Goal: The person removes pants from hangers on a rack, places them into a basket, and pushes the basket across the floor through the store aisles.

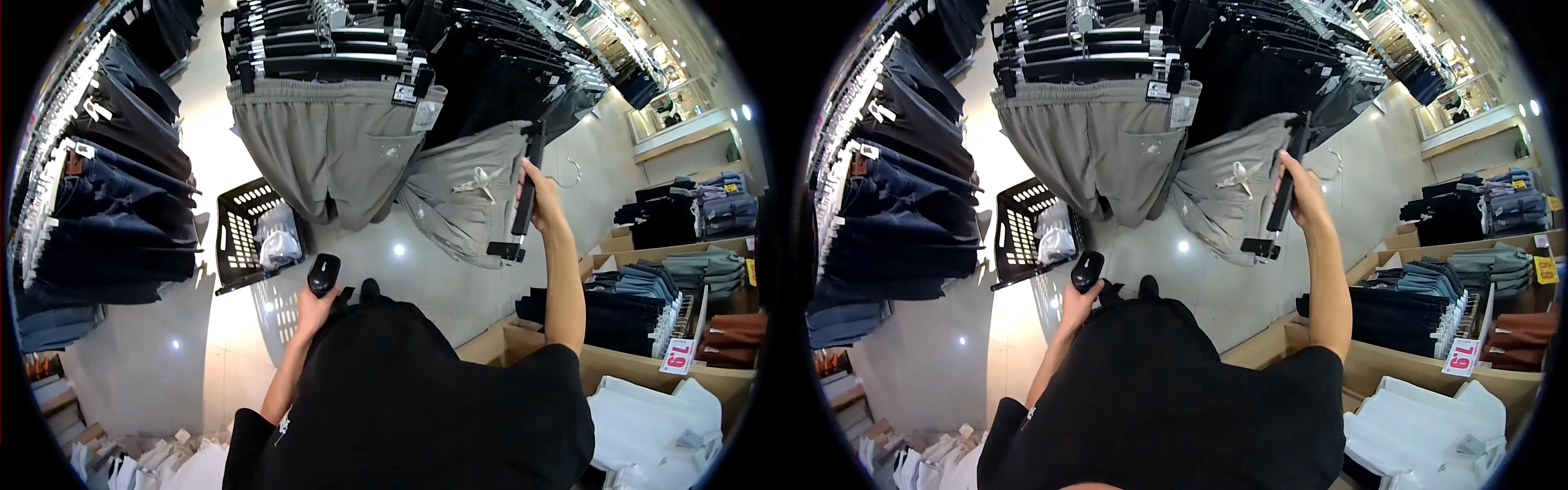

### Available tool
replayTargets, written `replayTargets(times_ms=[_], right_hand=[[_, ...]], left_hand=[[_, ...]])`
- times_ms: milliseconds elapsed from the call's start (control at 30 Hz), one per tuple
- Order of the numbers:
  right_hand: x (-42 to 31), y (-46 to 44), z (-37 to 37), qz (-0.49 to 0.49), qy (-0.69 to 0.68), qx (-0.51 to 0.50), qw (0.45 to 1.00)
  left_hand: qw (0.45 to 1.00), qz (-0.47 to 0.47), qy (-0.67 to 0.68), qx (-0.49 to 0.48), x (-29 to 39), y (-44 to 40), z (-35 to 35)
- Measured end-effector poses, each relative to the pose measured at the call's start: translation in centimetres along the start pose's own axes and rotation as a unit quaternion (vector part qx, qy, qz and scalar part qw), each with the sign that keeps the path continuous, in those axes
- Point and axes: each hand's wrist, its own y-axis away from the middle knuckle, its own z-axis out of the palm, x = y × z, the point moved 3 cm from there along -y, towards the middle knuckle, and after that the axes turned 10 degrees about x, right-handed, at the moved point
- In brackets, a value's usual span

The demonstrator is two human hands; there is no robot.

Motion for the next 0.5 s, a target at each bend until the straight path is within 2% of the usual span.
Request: replayTargets(times_ms=[167, 333, 400, 467, 500], right_hand=[[2.3, 1.9, -4.5, 0.005, -0.069, 0.07, 0.995], [1.6, 3.5, -9.5, -0.023, -0.11, 0.128, 0.985], [1.2, 4.3, -10.3, -0.022, -0.157, 0.107, 0.982], [0.8, 5.4, -9.1, -0.018, -0.244, 0.126, 0.961], [0.8, 5.6, -8.7, 0.005, -0.266, 0.084, 0.96]], left_hand=[[1.0, -0.003, -0.014, 0.004, 0.8, 0.5, 0.2], [1.0, 0.006, -0.007, 0.0, 1.7, 0.5, 0.8], [1.0, 0.012, -0.01, -0.006, 1.9, 0.4, 0.9], [1.0, 0.012, -0.005, -0.01, 2.1, 0.4, 1.3], [1.0, 0.01, -0.004, -0.014, 2.9, 0.6, 1.3]])
